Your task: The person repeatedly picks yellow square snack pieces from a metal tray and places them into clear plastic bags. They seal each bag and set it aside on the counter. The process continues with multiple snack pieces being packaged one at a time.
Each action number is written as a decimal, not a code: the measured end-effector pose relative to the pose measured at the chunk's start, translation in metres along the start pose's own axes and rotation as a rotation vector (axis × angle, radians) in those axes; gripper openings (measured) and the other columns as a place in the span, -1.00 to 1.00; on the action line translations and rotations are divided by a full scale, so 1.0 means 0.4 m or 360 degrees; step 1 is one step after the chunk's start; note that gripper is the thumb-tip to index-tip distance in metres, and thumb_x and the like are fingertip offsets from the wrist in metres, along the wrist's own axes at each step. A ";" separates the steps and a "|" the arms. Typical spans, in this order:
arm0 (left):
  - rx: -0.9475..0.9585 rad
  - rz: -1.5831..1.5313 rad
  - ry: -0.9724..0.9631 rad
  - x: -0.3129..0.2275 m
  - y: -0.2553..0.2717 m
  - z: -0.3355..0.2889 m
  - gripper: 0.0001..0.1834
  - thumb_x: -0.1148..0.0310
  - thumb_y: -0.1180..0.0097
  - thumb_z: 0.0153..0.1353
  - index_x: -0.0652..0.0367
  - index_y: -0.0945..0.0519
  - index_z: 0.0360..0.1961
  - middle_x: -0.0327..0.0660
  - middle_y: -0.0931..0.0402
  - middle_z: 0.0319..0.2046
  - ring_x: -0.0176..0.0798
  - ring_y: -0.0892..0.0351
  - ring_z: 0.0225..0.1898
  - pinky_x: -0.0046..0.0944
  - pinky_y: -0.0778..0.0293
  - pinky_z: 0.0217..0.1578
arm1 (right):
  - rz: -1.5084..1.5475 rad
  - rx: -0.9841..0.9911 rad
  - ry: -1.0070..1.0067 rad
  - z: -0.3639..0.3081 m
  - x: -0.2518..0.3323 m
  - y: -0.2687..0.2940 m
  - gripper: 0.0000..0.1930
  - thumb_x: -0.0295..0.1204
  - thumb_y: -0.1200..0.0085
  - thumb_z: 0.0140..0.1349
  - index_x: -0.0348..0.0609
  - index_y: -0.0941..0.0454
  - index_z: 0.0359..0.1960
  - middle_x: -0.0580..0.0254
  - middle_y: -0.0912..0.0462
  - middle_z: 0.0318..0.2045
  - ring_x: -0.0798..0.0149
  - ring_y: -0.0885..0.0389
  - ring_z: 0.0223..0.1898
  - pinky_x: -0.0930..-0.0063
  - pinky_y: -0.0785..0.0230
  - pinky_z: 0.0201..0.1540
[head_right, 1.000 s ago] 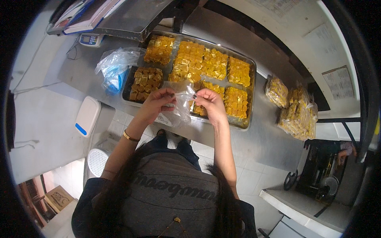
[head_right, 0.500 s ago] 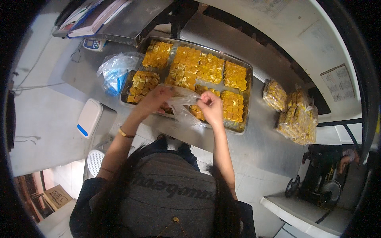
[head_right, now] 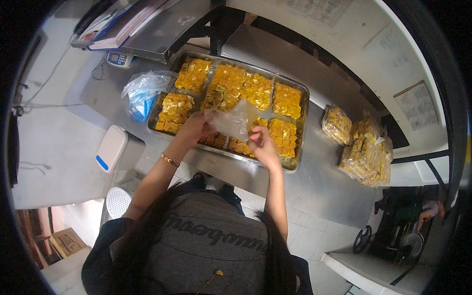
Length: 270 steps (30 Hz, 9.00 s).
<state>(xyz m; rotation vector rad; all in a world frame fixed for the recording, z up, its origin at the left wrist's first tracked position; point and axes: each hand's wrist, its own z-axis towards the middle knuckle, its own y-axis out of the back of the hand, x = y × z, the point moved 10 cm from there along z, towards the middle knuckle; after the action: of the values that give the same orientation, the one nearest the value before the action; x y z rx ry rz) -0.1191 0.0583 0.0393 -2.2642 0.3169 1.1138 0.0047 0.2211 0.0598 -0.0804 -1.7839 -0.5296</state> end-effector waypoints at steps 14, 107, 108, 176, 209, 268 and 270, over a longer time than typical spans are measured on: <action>-0.0035 0.1589 -0.0772 -0.104 -0.107 -0.083 -0.77 0.39 -0.16 0.07 0.24 -0.54 -0.24 -0.24 -0.56 -0.39 -0.34 -0.51 -0.38 -0.34 -0.41 -0.36 | 0.1514 0.0026 0.0071 0.063 0.080 0.068 -0.71 -0.82 0.11 0.03 -0.15 -0.42 -0.29 0.17 -0.62 -0.32 0.32 -0.59 -0.26 0.53 -0.48 -0.34; -0.0697 0.2418 -0.1739 -0.141 0.114 -0.201 -0.71 0.53 -0.09 -0.07 0.20 -0.54 -0.22 -0.12 -0.38 -0.14 -0.03 -0.42 -0.14 -0.06 -0.35 -0.13 | -0.1524 -0.0679 0.0885 -0.032 0.250 -0.177 -0.79 -0.62 -0.06 -0.20 -0.27 -0.54 -0.42 -0.13 -0.38 -0.24 -0.08 -0.40 -0.21 0.14 -0.30 -0.21; -0.0688 0.2352 -0.1724 -0.130 0.117 -0.186 -0.74 0.51 -0.10 -0.04 0.20 -0.54 -0.24 -0.10 -0.38 -0.12 -0.02 -0.43 -0.14 -0.07 -0.36 -0.14 | -0.1515 -0.0674 0.1007 -0.025 0.195 -0.188 -0.79 -0.64 -0.06 -0.22 -0.27 -0.52 -0.43 -0.13 -0.38 -0.25 -0.08 -0.40 -0.22 0.14 -0.28 -0.24; -0.0236 0.0181 -0.0892 -0.093 0.180 0.344 -0.64 0.35 0.12 0.29 0.17 -0.39 0.09 -0.23 -0.34 0.09 -0.31 -0.28 0.10 -0.35 -0.13 0.13 | 0.1362 -0.0101 -0.0496 0.357 -0.084 -0.212 -0.26 0.06 0.06 0.22 0.03 0.01 0.34 0.30 0.08 0.37 0.23 0.11 0.36 0.16 0.23 0.33; -0.0905 0.2308 -0.1288 -0.240 0.030 0.067 -0.70 0.55 -0.03 0.04 0.23 -0.46 -0.14 -0.04 -0.35 0.01 0.11 -0.54 -0.25 -0.02 -0.53 -0.29 | 0.2577 0.0129 0.0003 0.055 -0.085 -0.130 -0.37 0.11 0.29 0.29 -0.09 -0.23 0.21 0.06 -0.37 0.14 -0.02 -0.38 0.11 0.00 -0.23 0.15; -0.0374 0.2343 -0.1102 -0.105 -0.304 0.076 -0.88 0.43 0.01 0.10 0.25 -0.47 -0.35 0.06 -0.54 -0.38 0.09 -0.55 -0.31 0.00 -0.45 -0.29 | 0.2482 0.0019 -0.0030 -0.008 -0.028 -0.177 -0.42 0.09 0.34 0.31 -0.03 -0.21 0.21 0.16 -0.36 0.13 0.10 -0.35 0.13 0.08 -0.20 0.17; -0.0293 0.2391 -0.1249 -0.100 -0.343 0.073 -0.90 0.47 0.01 0.06 0.25 -0.47 -0.38 0.05 -0.53 -0.41 0.09 -0.55 -0.33 -0.01 -0.45 -0.29 | 0.2457 0.0031 -0.0034 -0.003 -0.048 -0.186 -0.43 0.07 0.33 0.31 -0.03 -0.21 0.20 0.15 -0.36 0.13 0.09 -0.36 0.13 0.08 -0.21 0.16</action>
<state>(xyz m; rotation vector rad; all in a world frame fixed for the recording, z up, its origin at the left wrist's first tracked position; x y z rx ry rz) -0.1011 0.1834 0.1117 -1.2184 1.7154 2.6264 -0.0129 0.1584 0.0189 -1.3039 -1.2487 0.6079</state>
